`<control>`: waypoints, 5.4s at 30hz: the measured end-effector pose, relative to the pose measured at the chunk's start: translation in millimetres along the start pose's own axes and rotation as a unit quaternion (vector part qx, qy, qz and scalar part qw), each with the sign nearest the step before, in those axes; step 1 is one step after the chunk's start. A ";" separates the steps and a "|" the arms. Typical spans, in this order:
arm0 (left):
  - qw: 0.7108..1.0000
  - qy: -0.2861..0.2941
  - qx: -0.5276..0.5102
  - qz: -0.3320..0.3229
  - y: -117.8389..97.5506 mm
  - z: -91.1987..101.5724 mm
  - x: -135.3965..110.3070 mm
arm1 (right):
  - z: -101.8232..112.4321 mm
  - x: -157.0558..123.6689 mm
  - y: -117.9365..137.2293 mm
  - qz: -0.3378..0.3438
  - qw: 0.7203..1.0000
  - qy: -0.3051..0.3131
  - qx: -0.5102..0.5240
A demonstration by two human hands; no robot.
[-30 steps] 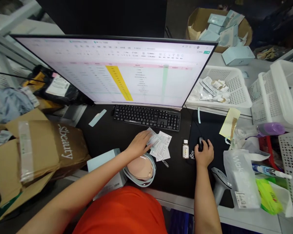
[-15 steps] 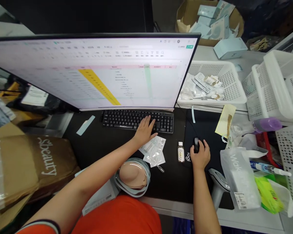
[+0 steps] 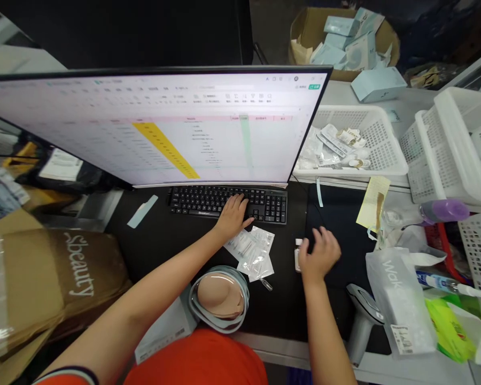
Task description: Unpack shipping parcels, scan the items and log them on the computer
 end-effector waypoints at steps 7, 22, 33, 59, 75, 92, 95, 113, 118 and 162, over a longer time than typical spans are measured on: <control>0.999 -0.011 -0.002 -0.042 11.8 1.2 0.3 | -78.2 21.5 122.6 0.051 0.972 0.214 0.085; 0.999 -0.018 0.002 -0.030 11.2 3.5 1.4 | -67.9 -0.4 116.4 0.012 0.981 0.175 0.076; 0.997 -0.061 -0.043 0.018 22.2 29.2 -49.6 | 19.4 -24.4 -22.0 -0.144 0.989 0.008 -0.027; 0.956 0.161 -0.035 0.245 11.1 34.1 -104.6 | -30.2 -64.0 110.5 -0.334 0.888 0.199 0.246; 0.946 0.175 -0.062 0.265 14.8 16.8 -102.2 | 18.6 198.4 -49.5 -0.333 0.891 -0.082 0.296; 0.819 -0.202 -0.380 0.380 52.2 110.6 -234.4 | 43.8 -65.6 71.4 -0.244 0.878 0.316 0.266; 0.842 -0.084 -0.415 0.333 43.2 103.4 -240.4 | 49.9 -55.9 43.4 -0.274 0.931 0.215 0.113; 0.953 0.179 -0.169 0.178 2.2 44.6 -227.8 | -15.1 159.5 16.8 -0.312 0.818 0.233 0.423; 0.937 0.189 -0.211 0.202 -5.5 49.1 -229.4 | 4.7 -12.2 87.7 -0.281 0.738 0.460 0.406; 0.723 -0.047 -0.631 0.278 24.6 79.0 -469.3 | 82.0 -166.3 224.7 -0.361 0.463 0.535 0.608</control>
Point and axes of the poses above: each hand's wrist, its own x-axis towards the middle knuckle, its own z-axis out of the back of the hand, y = z × x, the point moved 3 cm from there along x, towards the middle knuckle, and after that the axes turned 7 degrees about x, right-handed, at the moved point
